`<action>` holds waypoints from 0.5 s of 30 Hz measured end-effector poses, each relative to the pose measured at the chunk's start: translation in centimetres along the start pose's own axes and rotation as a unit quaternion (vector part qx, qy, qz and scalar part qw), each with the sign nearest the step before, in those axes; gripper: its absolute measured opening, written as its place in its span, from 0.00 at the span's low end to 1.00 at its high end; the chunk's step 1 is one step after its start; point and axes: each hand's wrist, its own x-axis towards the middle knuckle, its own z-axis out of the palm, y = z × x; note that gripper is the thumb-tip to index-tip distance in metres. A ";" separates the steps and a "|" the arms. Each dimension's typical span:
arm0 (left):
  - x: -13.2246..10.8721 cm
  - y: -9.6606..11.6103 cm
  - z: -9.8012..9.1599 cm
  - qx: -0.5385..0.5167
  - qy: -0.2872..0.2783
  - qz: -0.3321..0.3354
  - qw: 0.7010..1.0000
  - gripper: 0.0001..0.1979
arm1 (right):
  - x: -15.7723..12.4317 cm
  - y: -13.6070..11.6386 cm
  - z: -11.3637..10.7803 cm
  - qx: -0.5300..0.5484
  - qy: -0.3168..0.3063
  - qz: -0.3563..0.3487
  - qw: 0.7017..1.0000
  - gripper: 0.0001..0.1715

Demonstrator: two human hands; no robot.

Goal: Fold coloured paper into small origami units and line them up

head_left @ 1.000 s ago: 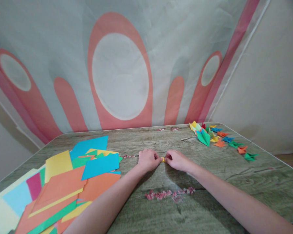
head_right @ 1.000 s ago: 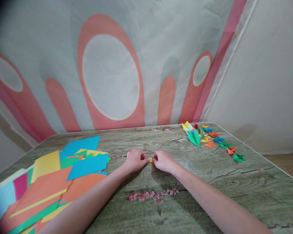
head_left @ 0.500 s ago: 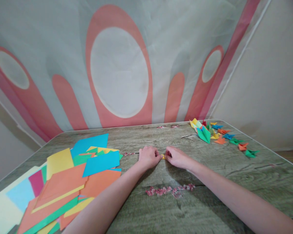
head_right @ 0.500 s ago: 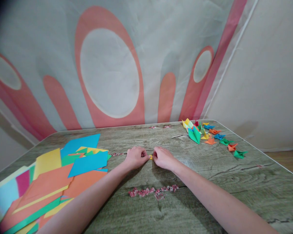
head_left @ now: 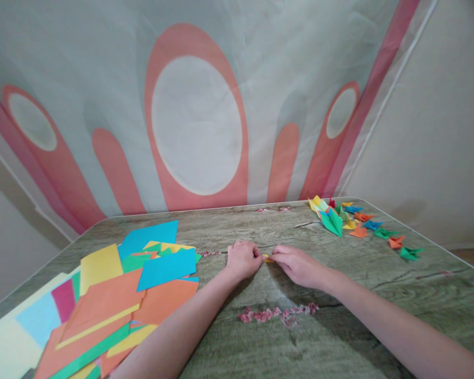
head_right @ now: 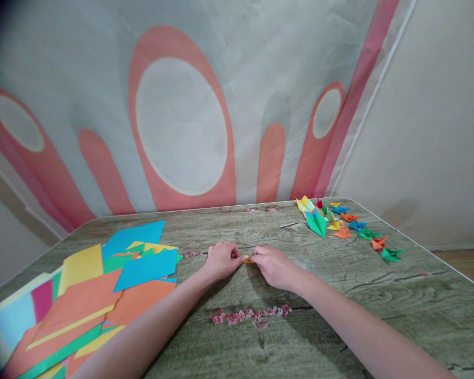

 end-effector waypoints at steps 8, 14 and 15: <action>-0.1 -0.4 0.4 -0.014 0.021 0.012 1.000 0.14 | -0.4 -1.0 0.5 -0.168 -0.040 -0.010 0.985 0.22; -0.2 -0.5 0.8 -0.014 0.034 0.021 0.999 0.15 | 0.0 -0.9 -0.2 -0.135 -0.056 0.005 0.989 0.20; -0.3 -0.5 0.9 -0.011 0.037 0.019 0.999 0.16 | 0.1 -0.8 -0.4 -0.122 -0.061 0.010 0.991 0.20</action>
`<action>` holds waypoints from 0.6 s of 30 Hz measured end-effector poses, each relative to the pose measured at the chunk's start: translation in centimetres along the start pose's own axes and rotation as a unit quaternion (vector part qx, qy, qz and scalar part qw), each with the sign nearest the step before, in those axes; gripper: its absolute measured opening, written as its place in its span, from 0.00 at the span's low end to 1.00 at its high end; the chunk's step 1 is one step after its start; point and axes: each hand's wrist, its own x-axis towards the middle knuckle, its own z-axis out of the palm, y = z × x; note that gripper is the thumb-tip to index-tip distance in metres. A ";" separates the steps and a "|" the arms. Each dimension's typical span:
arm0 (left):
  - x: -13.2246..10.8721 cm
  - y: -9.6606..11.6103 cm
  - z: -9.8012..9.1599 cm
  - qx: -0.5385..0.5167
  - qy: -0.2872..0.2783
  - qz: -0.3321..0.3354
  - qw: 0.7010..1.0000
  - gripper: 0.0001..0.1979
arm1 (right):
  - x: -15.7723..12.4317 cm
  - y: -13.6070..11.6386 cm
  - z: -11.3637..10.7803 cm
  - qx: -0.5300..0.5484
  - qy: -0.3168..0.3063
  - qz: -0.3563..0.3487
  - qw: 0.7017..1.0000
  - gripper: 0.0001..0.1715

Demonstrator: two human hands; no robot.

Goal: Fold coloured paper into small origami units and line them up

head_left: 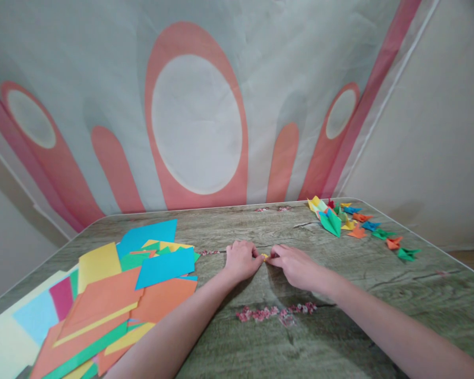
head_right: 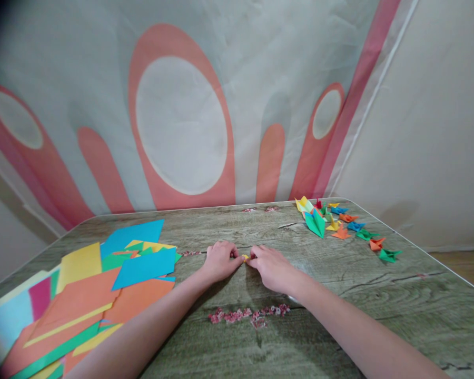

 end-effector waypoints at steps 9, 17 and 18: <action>-0.4 -0.1 0.4 0.026 0.017 -0.018 0.999 0.20 | -0.2 1.2 -0.3 0.050 -0.017 -0.002 0.999 0.28; -0.3 -0.3 0.3 0.011 0.018 -0.015 1.000 0.17 | -0.2 1.6 -0.4 0.053 -0.022 -0.030 0.998 0.27; -0.3 -0.3 0.3 0.009 0.021 -0.012 1.000 0.17 | -0.2 1.7 -0.3 0.052 -0.018 -0.034 0.998 0.26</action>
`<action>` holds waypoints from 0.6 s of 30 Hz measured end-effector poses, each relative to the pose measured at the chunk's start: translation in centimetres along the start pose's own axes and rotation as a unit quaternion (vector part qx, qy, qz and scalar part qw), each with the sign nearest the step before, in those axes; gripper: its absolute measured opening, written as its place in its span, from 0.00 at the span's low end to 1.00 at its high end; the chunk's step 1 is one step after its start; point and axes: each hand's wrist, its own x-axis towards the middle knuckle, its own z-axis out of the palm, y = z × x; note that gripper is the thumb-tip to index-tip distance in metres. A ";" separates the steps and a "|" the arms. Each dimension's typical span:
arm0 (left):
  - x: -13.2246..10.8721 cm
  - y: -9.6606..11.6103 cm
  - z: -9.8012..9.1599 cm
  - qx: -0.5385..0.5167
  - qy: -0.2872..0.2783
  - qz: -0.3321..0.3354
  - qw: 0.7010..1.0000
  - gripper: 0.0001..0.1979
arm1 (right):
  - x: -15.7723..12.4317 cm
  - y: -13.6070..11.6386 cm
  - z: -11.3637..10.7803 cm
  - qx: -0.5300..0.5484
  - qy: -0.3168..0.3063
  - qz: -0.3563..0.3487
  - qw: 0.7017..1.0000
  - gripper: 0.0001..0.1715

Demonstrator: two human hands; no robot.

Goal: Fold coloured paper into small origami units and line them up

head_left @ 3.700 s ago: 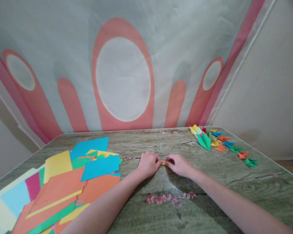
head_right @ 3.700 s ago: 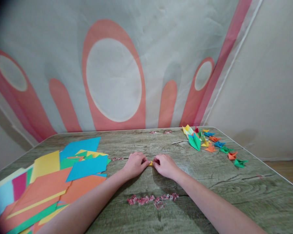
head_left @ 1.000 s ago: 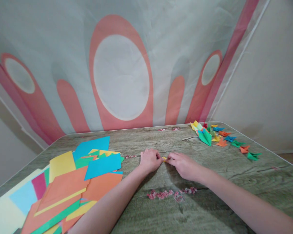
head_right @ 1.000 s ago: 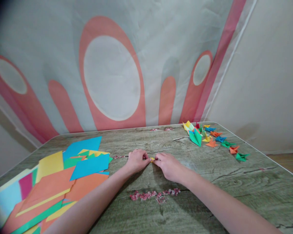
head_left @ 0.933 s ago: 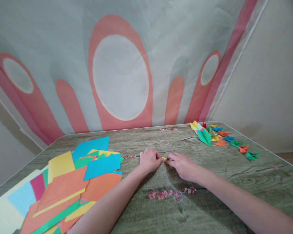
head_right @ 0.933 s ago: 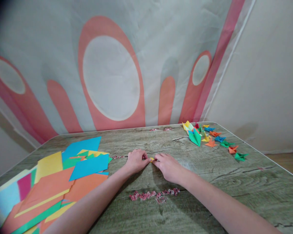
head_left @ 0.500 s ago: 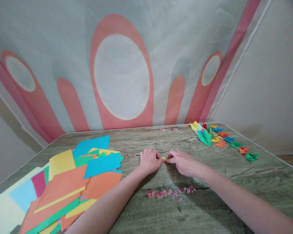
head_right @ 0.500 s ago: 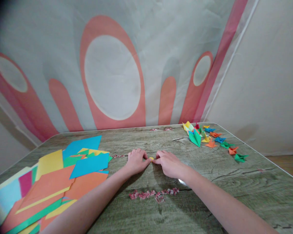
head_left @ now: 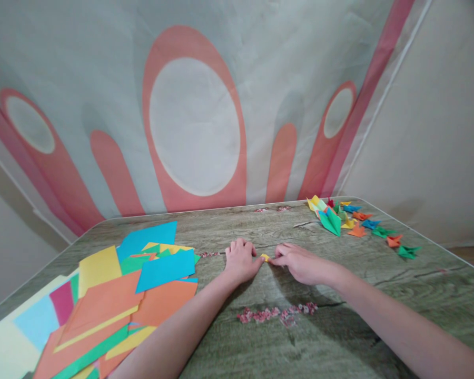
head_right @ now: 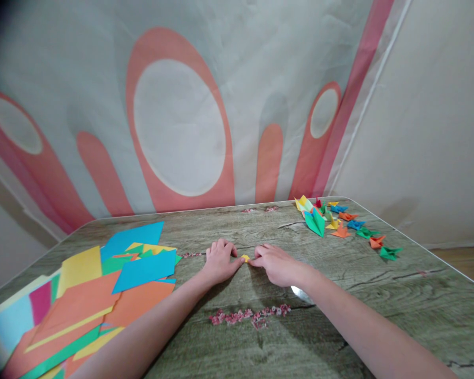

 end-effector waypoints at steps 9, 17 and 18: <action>-0.4 -0.5 0.4 -0.058 0.019 0.043 0.997 0.11 | 0.2 0.4 1.0 0.053 0.089 0.001 0.995 0.16; -0.3 -0.6 0.1 -0.088 0.016 0.040 0.995 0.11 | 1.9 0.3 4.1 0.170 0.240 0.137 0.946 0.08; -0.3 -0.6 0.1 -0.091 0.017 0.041 0.995 0.11 | 2.0 0.3 4.3 0.173 0.248 0.143 0.942 0.08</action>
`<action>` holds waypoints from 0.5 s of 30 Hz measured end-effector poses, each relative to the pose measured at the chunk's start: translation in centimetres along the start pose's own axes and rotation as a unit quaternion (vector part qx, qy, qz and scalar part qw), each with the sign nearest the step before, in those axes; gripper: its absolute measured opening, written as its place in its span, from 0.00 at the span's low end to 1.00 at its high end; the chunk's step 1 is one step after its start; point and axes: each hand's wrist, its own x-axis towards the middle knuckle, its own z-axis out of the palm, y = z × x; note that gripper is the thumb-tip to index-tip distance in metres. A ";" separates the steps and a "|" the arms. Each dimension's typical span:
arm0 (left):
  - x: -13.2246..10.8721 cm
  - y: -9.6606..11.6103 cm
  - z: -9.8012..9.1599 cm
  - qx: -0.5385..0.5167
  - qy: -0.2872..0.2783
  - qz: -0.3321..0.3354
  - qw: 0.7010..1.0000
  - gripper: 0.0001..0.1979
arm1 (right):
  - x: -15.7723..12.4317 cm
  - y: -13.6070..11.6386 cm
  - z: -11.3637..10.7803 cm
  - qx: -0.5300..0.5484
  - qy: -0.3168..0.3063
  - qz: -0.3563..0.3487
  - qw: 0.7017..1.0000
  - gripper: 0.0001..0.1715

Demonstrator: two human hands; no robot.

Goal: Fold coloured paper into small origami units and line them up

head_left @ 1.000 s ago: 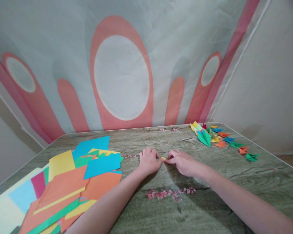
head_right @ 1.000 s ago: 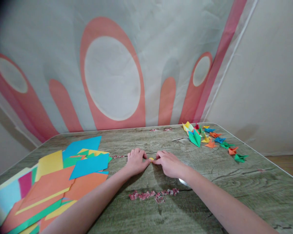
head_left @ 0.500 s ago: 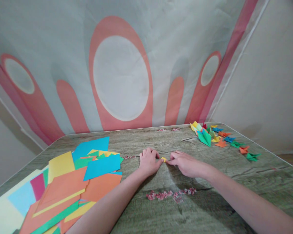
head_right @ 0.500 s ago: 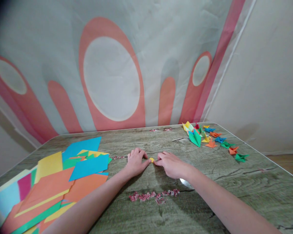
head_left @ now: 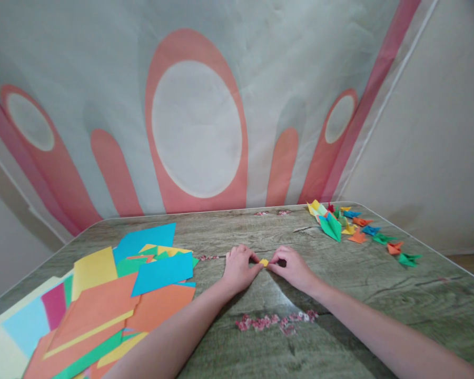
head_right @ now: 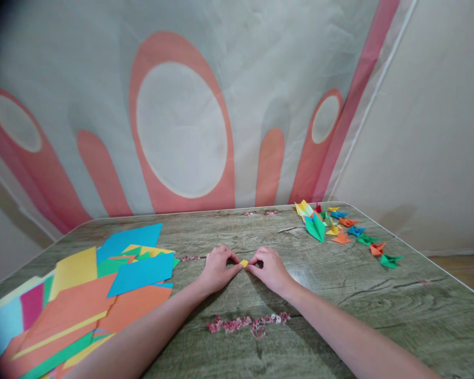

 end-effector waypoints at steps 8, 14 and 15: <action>-0.2 0.0 0.2 -0.013 0.011 0.020 1.000 0.07 | 0.0 0.2 0.2 0.010 0.016 0.011 1.000 0.07; -0.3 0.2 -0.1 -0.037 0.014 0.003 0.999 0.12 | -0.1 0.0 0.4 0.039 0.026 0.031 0.998 0.06; -0.3 0.3 -0.1 -0.040 0.013 0.002 0.999 0.13 | -0.1 0.1 0.4 0.046 0.025 0.032 0.998 0.07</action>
